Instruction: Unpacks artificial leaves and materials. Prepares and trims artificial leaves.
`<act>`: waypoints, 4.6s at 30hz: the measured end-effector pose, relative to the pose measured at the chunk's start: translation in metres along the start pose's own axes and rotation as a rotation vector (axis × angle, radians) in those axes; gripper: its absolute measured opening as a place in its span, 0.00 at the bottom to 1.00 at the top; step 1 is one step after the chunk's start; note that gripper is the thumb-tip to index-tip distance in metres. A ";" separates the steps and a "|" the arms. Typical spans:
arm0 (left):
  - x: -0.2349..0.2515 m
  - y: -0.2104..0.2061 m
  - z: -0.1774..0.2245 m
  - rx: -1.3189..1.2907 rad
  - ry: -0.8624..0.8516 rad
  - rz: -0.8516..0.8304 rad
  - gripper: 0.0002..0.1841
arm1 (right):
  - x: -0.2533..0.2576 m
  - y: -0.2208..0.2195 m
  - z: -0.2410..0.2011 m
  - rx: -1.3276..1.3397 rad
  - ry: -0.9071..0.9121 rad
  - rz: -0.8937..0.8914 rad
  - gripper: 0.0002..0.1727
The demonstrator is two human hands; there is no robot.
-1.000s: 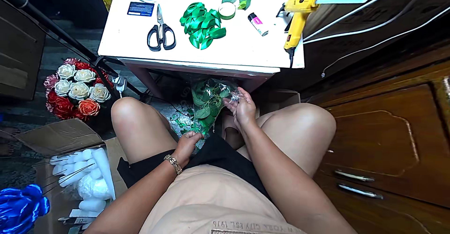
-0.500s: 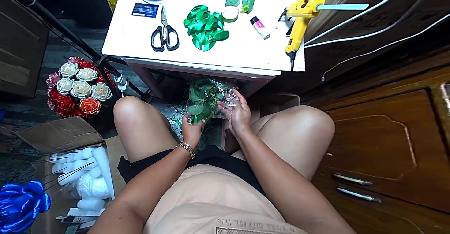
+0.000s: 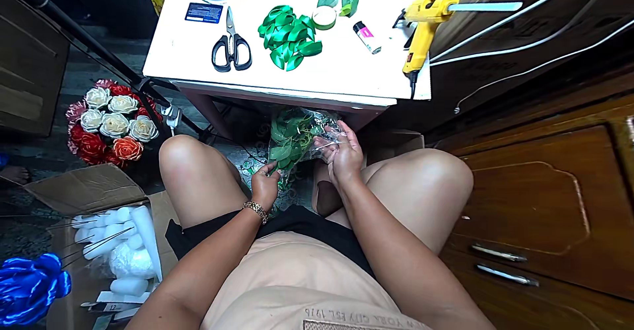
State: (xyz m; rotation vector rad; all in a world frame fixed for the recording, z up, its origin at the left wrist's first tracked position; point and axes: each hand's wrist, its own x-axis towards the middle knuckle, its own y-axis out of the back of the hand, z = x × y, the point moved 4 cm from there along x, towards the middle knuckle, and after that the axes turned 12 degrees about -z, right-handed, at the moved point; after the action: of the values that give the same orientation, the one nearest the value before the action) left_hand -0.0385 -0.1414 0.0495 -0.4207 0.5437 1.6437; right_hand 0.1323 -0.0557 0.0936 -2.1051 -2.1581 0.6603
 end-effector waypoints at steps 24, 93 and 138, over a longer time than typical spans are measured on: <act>-0.009 0.006 0.011 0.098 -0.060 0.019 0.10 | 0.002 0.004 -0.006 0.063 0.005 0.035 0.24; -0.020 0.064 0.062 0.643 -0.359 -0.331 0.16 | -0.070 -0.022 -0.094 -0.908 -0.161 -0.482 0.23; 0.001 0.029 0.038 0.838 -0.072 -0.617 0.20 | 0.008 0.337 0.046 -0.437 -0.708 0.349 0.19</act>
State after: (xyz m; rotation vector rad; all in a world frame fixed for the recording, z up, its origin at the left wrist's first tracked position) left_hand -0.0658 -0.1215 0.0837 0.0999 0.8827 0.7360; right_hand 0.4340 -0.0671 -0.0639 -2.8568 -2.4452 1.2171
